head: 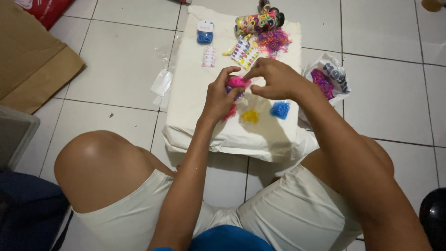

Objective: Sorting small colorful rubber bands into piles by color on a white surface.

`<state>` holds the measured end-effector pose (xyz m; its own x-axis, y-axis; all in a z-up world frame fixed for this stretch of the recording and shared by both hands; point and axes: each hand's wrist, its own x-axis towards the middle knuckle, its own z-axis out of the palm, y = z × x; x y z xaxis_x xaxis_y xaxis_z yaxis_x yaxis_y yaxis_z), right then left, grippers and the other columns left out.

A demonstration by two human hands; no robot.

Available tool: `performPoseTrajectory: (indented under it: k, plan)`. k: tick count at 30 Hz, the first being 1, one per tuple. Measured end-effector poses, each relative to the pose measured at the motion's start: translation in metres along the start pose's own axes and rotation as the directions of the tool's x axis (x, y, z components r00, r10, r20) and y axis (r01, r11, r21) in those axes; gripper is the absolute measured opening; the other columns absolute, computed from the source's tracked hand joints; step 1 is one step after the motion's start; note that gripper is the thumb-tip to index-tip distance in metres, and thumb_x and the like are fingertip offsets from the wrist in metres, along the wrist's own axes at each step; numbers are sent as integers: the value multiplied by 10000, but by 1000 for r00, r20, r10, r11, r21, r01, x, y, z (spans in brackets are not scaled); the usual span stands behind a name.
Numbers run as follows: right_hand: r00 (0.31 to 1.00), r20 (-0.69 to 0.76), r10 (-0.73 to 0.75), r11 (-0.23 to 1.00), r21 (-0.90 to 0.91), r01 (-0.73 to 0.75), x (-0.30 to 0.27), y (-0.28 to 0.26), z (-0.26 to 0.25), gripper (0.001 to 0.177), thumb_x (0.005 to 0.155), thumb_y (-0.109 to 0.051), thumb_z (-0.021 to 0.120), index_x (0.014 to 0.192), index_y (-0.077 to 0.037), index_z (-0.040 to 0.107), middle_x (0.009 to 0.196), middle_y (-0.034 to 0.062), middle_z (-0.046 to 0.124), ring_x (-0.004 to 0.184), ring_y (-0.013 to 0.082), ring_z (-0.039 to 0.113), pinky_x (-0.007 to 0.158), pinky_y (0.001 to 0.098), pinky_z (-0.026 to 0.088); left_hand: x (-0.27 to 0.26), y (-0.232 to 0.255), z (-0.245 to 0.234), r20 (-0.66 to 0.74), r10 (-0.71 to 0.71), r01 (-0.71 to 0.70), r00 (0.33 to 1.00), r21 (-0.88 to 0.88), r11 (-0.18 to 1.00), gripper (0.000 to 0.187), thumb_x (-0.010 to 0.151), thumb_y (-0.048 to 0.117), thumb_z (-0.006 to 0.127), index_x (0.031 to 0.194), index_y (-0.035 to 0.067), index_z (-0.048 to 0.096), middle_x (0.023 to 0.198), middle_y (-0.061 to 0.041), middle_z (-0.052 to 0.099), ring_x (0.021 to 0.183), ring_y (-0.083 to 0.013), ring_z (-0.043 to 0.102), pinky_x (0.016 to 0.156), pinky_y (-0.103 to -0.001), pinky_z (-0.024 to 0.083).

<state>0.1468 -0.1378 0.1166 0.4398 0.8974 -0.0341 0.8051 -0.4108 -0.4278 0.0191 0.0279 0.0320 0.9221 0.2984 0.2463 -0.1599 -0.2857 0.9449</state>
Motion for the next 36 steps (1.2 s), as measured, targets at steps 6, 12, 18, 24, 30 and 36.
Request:
performPoseTrajectory:
  k: [6,12,18,24,30,36]
  plan:
    - [996,-69,62,991,-113,-69,11,33,16,298,1039,-324,543,1088,-162,787,1162,135,696,1090,398,669,907,505,533,5,-17,-14,54,-31,5,998,425,905,822,789,87,888,1491,134,462,1324,-163,660,1229,-380,619,1054,-568,437]
    - [983,-125,132,984,-103,-146,-3,28,-10,288,1047,-293,548,1054,-142,794,1105,133,721,1057,389,691,887,503,533,5,-42,-17,40,-132,73,990,661,747,738,826,177,860,1470,160,502,1234,-75,685,1195,-325,601,1033,-527,448]
    - [976,-190,110,992,-45,-120,-16,7,-28,357,1045,-256,516,1044,-5,769,1090,148,695,840,298,633,736,464,506,8,8,-12,-93,108,-22,990,649,761,681,850,225,805,1444,99,497,1355,-109,584,1207,-303,551,1025,-441,418]
    - [968,-237,77,996,61,-64,-33,-8,-31,331,1010,-230,546,1080,8,766,1027,162,709,811,276,620,698,416,501,5,103,-34,234,252,-340,939,738,583,963,813,404,882,1524,26,355,1395,-201,547,1233,-361,555,1029,-498,445]
    - [977,-189,100,993,88,-85,-50,-21,-31,345,1015,-278,558,1033,-14,780,1015,149,727,730,233,612,631,382,477,-13,89,-49,306,162,-315,938,558,768,999,733,293,920,1528,66,360,1338,-174,578,1215,-350,573,1013,-460,464]
    - [993,-114,31,983,184,-10,-53,-19,-22,251,996,-246,590,1047,-61,752,966,236,718,894,456,682,806,556,516,-5,81,-19,499,-91,27,862,134,991,893,746,11,864,1523,142,443,1334,-279,635,1150,-479,685,920,-445,608]
